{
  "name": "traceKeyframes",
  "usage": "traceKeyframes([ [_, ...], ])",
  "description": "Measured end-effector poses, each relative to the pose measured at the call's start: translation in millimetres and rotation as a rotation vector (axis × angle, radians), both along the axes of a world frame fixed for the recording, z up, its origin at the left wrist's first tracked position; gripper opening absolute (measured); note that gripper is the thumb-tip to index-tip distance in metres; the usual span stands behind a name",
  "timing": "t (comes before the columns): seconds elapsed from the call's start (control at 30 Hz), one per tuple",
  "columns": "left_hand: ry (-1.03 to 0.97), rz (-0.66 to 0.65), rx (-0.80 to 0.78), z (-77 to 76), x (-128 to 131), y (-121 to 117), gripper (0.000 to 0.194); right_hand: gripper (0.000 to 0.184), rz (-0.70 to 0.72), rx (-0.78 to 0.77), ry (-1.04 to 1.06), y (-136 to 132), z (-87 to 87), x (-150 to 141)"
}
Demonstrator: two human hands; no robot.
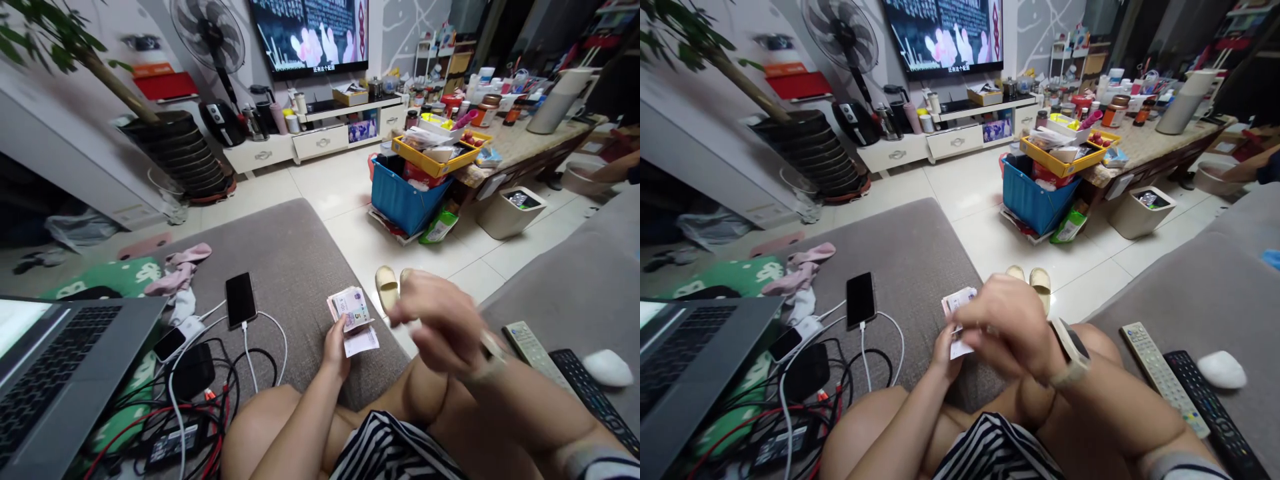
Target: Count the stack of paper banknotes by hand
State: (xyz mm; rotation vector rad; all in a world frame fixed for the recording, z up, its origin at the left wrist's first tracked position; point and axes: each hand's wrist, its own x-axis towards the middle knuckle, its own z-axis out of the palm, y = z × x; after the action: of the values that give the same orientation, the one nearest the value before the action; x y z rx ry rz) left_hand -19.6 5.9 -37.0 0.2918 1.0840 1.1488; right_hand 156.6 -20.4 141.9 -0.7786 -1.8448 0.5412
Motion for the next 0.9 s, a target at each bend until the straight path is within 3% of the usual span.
traceKeyframes([
  [0.07,-0.001,0.026,-0.019,1.6,1,0,0.026,0.019,-0.051,-0.086,-0.066,35,-28.6,-12],
  [0.13,-0.010,0.018,-0.041,3.4,2,0,0.032,0.021,-0.117,-0.219,-0.125,62,-71.5,-17],
  [0.23,-0.012,0.008,-0.076,5.3,3,2,0.036,0.027,-0.201,-0.519,-0.072,82,-134.1,-16],
  [0.33,-0.003,0.020,-0.089,5.2,3,5,0.037,0.035,-0.171,-0.731,0.021,86,-165.4,-17],
  [0.63,-0.063,0.016,-0.063,1.1,1,5,0.037,0.035,-0.074,-0.825,0.006,76,-170.7,-33],
  [0.9,-0.031,0.023,-0.052,1.4,3,4,0.032,0.033,-0.151,-0.794,-0.032,68,-171.6,-33],
])
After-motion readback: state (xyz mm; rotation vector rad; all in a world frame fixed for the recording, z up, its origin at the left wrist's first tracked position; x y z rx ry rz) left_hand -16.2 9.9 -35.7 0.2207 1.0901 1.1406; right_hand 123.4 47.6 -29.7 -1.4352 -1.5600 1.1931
